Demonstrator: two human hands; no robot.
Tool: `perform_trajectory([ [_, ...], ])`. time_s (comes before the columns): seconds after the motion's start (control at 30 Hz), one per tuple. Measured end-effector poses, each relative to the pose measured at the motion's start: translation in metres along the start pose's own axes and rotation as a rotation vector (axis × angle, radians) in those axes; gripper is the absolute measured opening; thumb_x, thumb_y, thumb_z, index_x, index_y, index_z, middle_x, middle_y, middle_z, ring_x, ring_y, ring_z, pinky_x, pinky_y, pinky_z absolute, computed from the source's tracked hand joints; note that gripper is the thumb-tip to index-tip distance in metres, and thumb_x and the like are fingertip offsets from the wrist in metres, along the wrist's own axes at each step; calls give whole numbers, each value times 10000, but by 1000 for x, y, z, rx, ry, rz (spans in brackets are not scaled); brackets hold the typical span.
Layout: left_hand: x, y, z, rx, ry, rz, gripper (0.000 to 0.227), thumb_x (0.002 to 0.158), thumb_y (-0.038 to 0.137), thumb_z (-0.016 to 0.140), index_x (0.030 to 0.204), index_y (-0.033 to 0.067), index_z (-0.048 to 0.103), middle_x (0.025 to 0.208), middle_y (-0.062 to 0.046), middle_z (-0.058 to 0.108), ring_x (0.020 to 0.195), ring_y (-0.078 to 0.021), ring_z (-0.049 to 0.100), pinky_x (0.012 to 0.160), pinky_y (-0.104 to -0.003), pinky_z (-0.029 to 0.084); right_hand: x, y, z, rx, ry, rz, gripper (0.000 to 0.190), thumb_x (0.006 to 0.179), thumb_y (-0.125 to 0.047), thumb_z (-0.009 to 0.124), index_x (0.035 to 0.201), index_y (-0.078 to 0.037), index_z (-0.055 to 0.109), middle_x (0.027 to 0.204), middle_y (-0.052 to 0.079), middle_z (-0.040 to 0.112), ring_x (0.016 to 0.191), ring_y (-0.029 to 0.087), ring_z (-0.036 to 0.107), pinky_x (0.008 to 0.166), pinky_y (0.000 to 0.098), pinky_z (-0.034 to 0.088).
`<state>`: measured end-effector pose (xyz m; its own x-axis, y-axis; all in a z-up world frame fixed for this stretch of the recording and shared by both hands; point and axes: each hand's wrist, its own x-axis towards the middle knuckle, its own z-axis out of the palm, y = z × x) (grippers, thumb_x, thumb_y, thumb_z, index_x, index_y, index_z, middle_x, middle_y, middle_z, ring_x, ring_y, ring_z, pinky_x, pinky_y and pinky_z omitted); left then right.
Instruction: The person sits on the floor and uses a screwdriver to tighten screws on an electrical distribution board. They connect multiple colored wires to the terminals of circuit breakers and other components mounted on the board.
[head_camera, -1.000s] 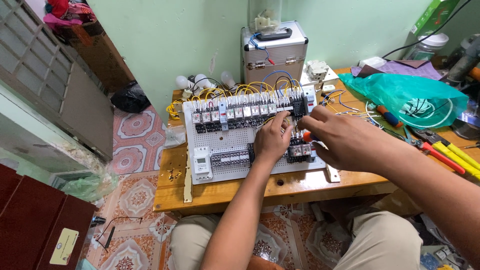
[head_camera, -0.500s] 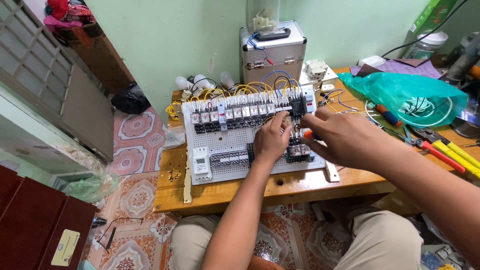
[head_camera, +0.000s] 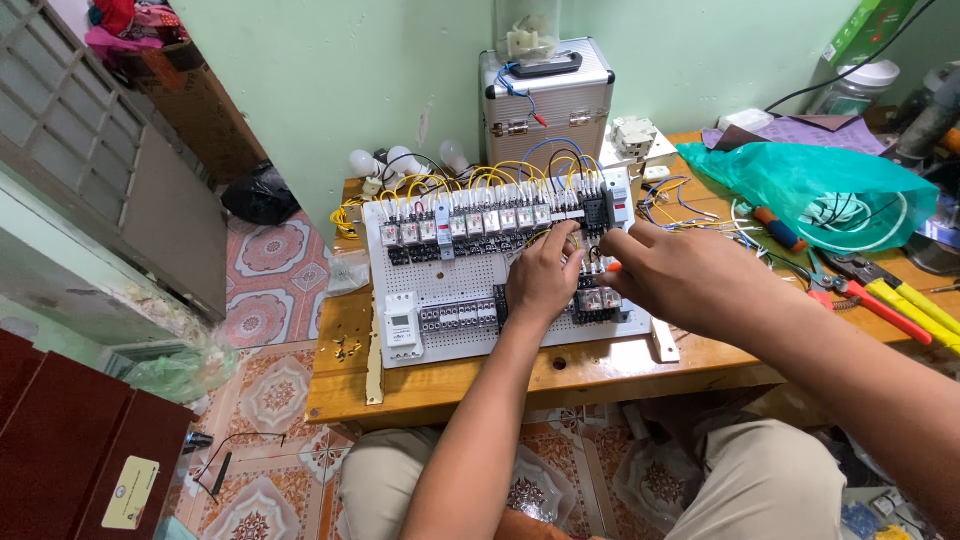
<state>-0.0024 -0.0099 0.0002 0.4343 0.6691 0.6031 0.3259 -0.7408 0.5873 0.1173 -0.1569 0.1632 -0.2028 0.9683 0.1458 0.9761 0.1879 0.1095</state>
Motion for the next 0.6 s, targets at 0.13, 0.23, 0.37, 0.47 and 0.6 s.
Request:
perform_trajectory([
  [0.13, 0, -3, 3, -1, 0, 4, 348, 931, 208, 682, 1271, 177, 612, 847, -38, 725, 764, -340, 730, 659, -489, 593, -2, 5, 1, 35, 24, -37, 273, 876, -319, 648, 1076, -152, 567, 918, 70, 602, 624, 431, 692, 512, 464, 576],
  [0.23, 0, -2, 1, 8, -2, 13, 345, 930, 214, 685, 1265, 175, 611, 845, -37, 722, 766, -336, 729, 658, -490, 592, 1, 9, 16, 38, 60, -92, 192, 914, -226, 599, 1059, -109, 547, 911, 114, 585, 646, 462, 686, 508, 505, 566],
  [0.37, -1, 3, -2, -4, -6, 4, 332, 938, 189, 679, 1263, 161, 618, 845, -45, 728, 761, -335, 731, 655, -486, 591, -2, 3, 4, -89, 85, -48, 191, 973, -317, 595, 1063, -148, 606, 851, 58, 588, 585, 355, 710, 505, 419, 578],
  [0.47, 0, -1, 0, -3, 2, 1, 330, 936, 198, 684, 1258, 168, 618, 842, -32, 723, 756, -325, 728, 647, -481, 591, -2, 2, 3, -25, 80, -48, 262, 921, -379, 631, 1043, -152, 583, 907, 76, 611, 599, 408, 694, 501, 466, 564],
  [0.6, 0, -1, 0, -4, 0, 16, 335, 935, 194, 685, 1261, 162, 615, 840, -41, 722, 764, -335, 727, 662, -486, 591, 0, 0, 3, -9, 50, -111, 134, 932, -215, 602, 1003, -102, 593, 898, 68, 595, 647, 366, 722, 499, 403, 579],
])
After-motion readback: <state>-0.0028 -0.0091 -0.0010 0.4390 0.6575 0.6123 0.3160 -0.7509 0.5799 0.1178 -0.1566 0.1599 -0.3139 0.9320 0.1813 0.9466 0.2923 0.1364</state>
